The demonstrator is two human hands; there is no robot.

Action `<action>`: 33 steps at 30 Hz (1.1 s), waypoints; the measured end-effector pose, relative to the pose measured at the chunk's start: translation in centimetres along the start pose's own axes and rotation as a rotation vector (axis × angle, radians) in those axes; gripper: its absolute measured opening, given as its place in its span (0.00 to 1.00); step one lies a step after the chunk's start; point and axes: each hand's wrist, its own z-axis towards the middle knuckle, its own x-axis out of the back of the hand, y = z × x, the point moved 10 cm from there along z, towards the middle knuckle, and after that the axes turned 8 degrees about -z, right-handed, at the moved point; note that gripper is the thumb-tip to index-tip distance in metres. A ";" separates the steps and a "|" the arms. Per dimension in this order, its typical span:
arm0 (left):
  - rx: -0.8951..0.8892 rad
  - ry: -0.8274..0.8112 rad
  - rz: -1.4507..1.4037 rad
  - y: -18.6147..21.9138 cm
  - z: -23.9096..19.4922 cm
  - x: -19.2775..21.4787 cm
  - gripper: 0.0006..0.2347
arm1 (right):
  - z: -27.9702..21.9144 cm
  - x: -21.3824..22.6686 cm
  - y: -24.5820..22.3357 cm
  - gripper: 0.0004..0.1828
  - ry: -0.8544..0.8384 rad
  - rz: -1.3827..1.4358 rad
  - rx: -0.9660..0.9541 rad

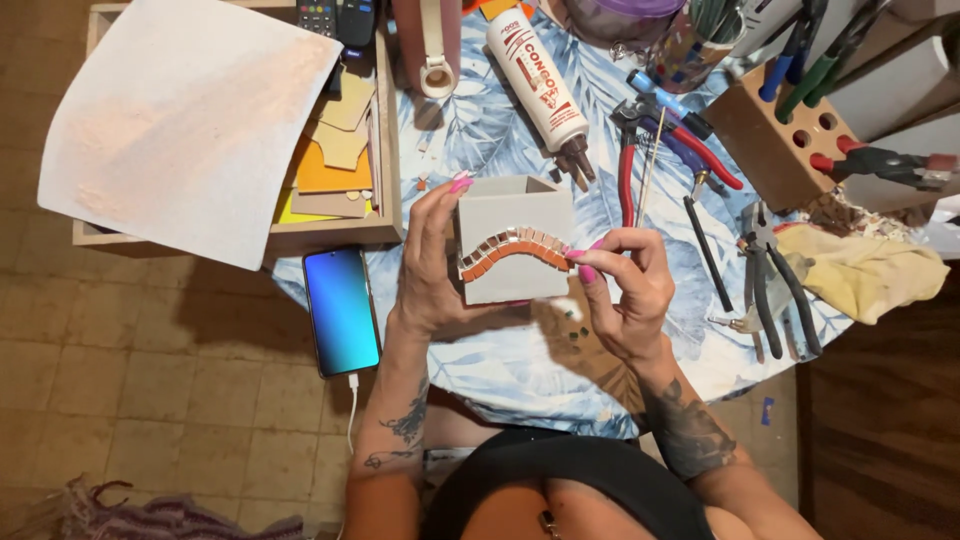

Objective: Decorating a small white box by gluing small mosaic tiles in a curved pattern

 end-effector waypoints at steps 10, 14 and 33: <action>0.016 0.001 -0.011 -0.3 -0.1 -0.1 0.42 | -0.5 0.5 0.7 0.07 0.034 -0.020 0.038; 0.027 0.001 -0.006 -0.3 -0.1 -0.1 0.43 | -0.9 0.4 1.4 0.11 0.029 -0.029 0.076; 0.037 -0.021 0.019 -0.6 -0.3 -0.1 0.44 | -4.3 -0.7 15.2 0.30 -0.696 -0.750 -0.704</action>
